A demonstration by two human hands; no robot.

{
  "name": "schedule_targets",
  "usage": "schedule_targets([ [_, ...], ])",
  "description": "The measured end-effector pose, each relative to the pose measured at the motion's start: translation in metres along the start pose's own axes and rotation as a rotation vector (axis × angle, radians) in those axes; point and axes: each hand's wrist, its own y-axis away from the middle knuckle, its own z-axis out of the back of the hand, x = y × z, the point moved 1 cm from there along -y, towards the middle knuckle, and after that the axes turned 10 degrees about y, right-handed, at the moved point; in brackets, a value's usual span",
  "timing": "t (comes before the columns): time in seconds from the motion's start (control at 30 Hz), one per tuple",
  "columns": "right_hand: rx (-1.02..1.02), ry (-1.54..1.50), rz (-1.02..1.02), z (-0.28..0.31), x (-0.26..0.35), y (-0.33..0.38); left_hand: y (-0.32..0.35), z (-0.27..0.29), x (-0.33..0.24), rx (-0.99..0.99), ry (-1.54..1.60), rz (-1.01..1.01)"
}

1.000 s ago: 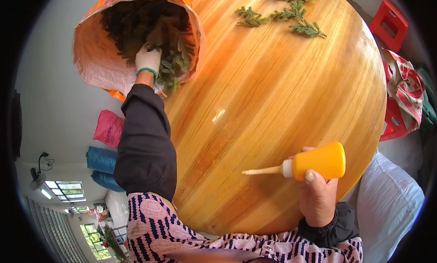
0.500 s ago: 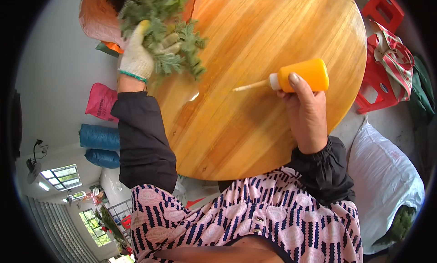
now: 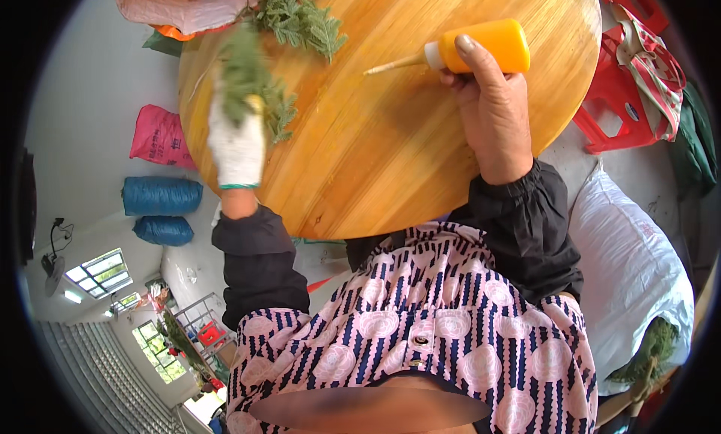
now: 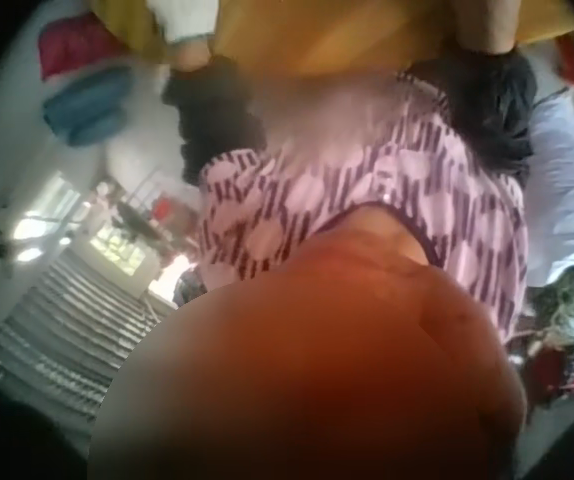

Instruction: Applying glue to plastic leaf stems using a squeeze bottle to assemble plastic plants.

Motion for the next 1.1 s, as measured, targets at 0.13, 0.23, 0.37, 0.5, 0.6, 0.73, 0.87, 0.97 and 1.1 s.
schedule_targets([
  [0.13, -0.044, -0.025, 0.05, -0.001, -0.001, -0.002, 0.062, -0.029, -0.036, 0.268, -0.573, -0.034],
  [0.23, -0.046, -0.047, 0.073, 0.003, -0.003, -0.006, 0.079, -0.022, -0.044, 0.207, -0.363, -0.052],
  [0.37, -0.04, -0.07, 0.064, 0.011, -0.002, -0.008, 0.104, -0.004, -0.063, -0.001, -0.124, -0.163],
  [0.5, 0.039, -0.059, 0.094, 0.004, -0.002, -0.002, 0.125, -0.008, -0.063, -0.096, -0.01, -0.041],
  [0.6, 0.072, -0.073, 0.08, 0.002, -0.001, 0.009, 0.125, -0.009, -0.048, 0.206, -0.206, -0.005],
  [0.73, 0.079, -0.016, 0.078, -0.001, -0.002, 0.037, 0.135, -0.017, -0.034, -0.047, 0.148, 0.105],
  [0.87, 0.051, -0.022, 0.062, -0.002, 0.004, 0.059, 0.126, -0.015, -0.04, 0.04, 0.316, -0.137],
  [0.97, 0.081, 0.026, 0.069, -0.006, 0.014, 0.07, 0.113, -0.012, -0.039, 0.156, 0.111, -0.262],
  [1.1, 0.071, 0.044, 0.104, -0.004, 0.023, 0.086, 0.115, -0.005, -0.037, -0.029, 0.122, -0.268],
])
